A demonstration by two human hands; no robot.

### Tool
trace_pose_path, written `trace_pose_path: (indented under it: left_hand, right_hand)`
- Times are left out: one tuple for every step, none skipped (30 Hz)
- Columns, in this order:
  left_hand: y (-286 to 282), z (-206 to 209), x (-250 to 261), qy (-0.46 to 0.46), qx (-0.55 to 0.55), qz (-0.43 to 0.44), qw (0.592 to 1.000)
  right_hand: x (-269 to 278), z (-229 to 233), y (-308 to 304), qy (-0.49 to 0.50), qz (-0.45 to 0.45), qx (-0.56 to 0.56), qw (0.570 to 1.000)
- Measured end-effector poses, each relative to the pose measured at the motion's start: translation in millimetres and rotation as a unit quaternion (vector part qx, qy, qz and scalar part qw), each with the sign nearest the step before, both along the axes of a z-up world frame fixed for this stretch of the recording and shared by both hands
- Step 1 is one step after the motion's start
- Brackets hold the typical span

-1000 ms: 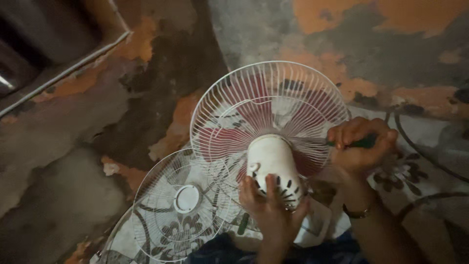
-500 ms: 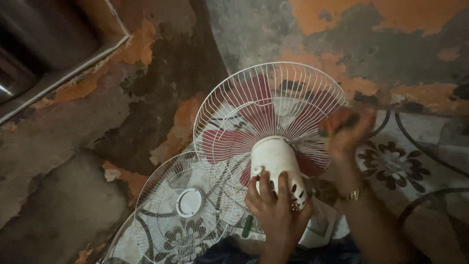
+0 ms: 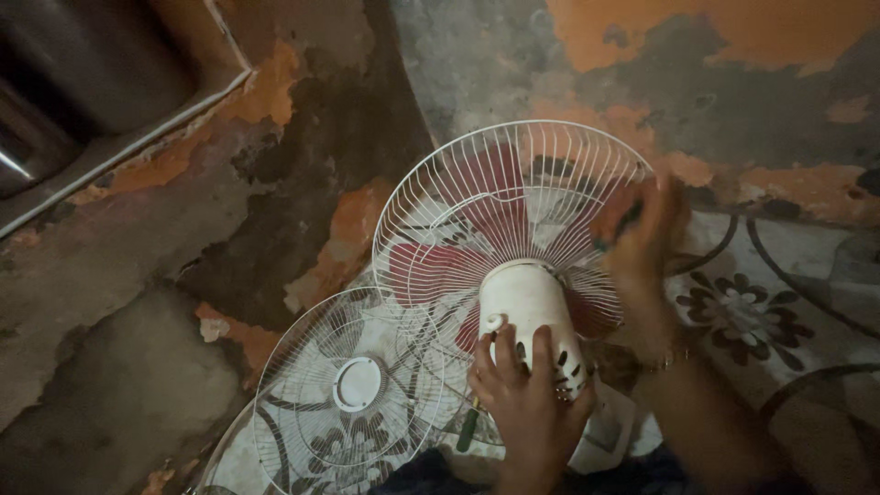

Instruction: The person uses a screwdriver to loosen the central hub nut of a white electric fan, then removes the front grille and the fan blades. They continue to unscrew the hub nut and remove the rear grille, fully disassembling the fan components.

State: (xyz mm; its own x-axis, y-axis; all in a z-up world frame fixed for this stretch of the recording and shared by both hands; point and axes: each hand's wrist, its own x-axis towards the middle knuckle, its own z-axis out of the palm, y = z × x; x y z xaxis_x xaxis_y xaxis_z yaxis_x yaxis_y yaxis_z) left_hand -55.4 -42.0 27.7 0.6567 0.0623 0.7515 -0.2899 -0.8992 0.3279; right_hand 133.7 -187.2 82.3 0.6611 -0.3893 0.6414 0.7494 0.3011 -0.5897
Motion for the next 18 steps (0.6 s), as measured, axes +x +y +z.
trace_pose_path:
  left_hand:
    - [-1,0,-2,0.017,-0.002,-0.001,1.0]
    - [-1,0,-2,0.015,-0.008,-0.008,1.0]
    - [1,0,-4,0.015,-0.014,-0.015,1.0]
    - [3,0,-5,0.015,-0.02,-0.021,0.999]
    - [3,1,-4,0.008,-0.018,-0.019,1.0]
    - [2,1,-4,0.001,-0.017,-0.016,1.0]
    - [3,2,-5,-0.006,-0.015,-0.015,1.0]
    - [4,2,-7,-0.003,-0.017,-0.018,1.0]
    - [4,3,-6,-0.003,-0.019,-0.022,1.0]
    - [4,4,-6,-0.003,-0.022,-0.025,0.999]
    - [4,5,-5,-0.004,-0.023,-0.027,0.999]
    - [3,6,-4,-0.005,-0.024,-0.028,0.999]
    - [3,5,-4,-0.002,-0.024,-0.031,0.999]
    - [2,5,-4,-0.005,-0.022,-0.027,0.999]
    - [1,5,-3,-0.008,-0.021,-0.023,0.999]
    - [0,4,-2,-0.01,-0.021,-0.02,1.0]
    - [0,3,-1,-0.015,-0.02,-0.017,1.0]
    - [-1,3,-1,-0.021,-0.02,-0.014,0.999]
  right_hand:
    - [-21,-13,4,-0.065,-0.036,-0.043,0.996]
    - [-37,-22,3,-0.157,0.019,-0.024,0.987]
    - [-49,-31,3,-0.245,0.074,-0.003,0.967]
    - [-57,-38,0,-0.261,0.1,-0.011,0.96]
    - [-61,-43,-3,-0.279,0.128,-0.019,0.952]
    - [-62,-45,-4,-0.297,0.156,-0.028,0.942]
    - [-60,-48,-4,-0.273,0.151,-0.021,0.95]
    - [-56,-49,0,-0.249,0.146,-0.014,0.957]
    - [-48,-47,4,-0.227,0.142,-0.008,0.963]
    - [-44,-46,10,-0.201,0.165,0.015,0.965]
    - [-39,-45,19,-0.176,0.187,0.039,0.966]
    - [-34,-43,26,-0.151,0.209,0.062,0.964]
    - [-32,-41,34,-0.161,0.191,0.03,0.968]
    - [-24,-34,41,-0.171,0.172,-0.002,0.97]
    - [-19,-28,45,-0.18,0.154,-0.035,0.971]
    - [-16,-21,50,-0.175,0.144,-0.067,0.972]
    - [-14,-14,55,-0.169,0.133,-0.099,0.972]
    - [-17,-9,57,-0.164,0.122,-0.13,0.97]
